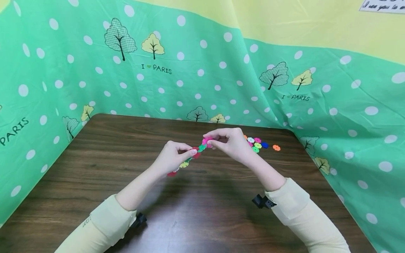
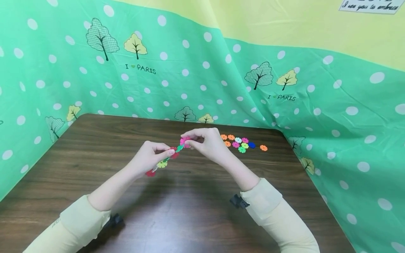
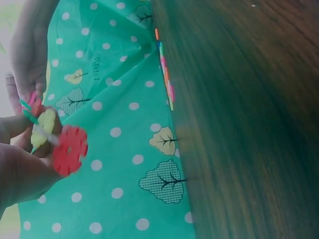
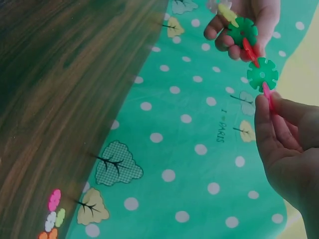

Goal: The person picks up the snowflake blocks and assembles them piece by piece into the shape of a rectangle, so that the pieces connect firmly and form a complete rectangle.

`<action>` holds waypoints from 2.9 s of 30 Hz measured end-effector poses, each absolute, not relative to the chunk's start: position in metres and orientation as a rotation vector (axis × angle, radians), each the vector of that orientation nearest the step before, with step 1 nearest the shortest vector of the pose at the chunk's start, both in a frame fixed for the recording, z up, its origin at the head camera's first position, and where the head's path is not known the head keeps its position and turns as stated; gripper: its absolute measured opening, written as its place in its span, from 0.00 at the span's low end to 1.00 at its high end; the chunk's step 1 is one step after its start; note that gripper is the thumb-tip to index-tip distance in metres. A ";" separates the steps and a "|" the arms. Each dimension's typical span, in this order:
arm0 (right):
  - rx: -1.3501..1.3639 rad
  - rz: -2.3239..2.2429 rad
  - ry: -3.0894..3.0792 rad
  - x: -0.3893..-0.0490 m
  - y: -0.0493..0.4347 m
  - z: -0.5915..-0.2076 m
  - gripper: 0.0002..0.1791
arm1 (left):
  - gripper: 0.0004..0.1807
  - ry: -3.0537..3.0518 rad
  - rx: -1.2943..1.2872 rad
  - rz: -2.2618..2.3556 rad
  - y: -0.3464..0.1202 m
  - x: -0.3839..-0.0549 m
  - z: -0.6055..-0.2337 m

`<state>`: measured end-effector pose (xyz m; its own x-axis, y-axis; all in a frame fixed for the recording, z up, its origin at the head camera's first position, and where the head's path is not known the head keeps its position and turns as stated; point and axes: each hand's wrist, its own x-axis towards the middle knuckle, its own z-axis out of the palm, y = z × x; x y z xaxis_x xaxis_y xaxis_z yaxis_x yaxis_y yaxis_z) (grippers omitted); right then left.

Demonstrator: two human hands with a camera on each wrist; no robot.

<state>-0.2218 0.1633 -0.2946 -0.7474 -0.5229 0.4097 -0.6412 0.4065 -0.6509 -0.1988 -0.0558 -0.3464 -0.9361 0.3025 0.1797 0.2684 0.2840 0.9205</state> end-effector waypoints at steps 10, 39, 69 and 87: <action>1.026 1.310 -2.508 -0.229 0.161 -0.300 0.14 | 0.13 2.206 0.564 1.887 -0.054 -0.202 -0.352; 0.887 0.852 -2.560 -0.285 0.212 -0.343 0.18 | 0.40 1.887 0.679 2.211 -0.059 -0.199 -0.361; 0.847 0.713 -2.937 -0.347 0.260 -0.411 0.23 | 0.36 1.864 0.721 2.227 -0.064 -0.199 -0.360; 0.710 0.709 -3.012 -0.356 0.260 -0.422 0.16 | 0.37 1.932 0.694 2.219 -0.067 -0.205 -0.362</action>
<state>-0.3561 0.2601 -0.4220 -0.8996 -0.4314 0.0687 -0.4167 0.8005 -0.4308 -0.2046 -0.0670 -0.3625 -0.8879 0.3792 0.2605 0.2059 -0.1789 0.9621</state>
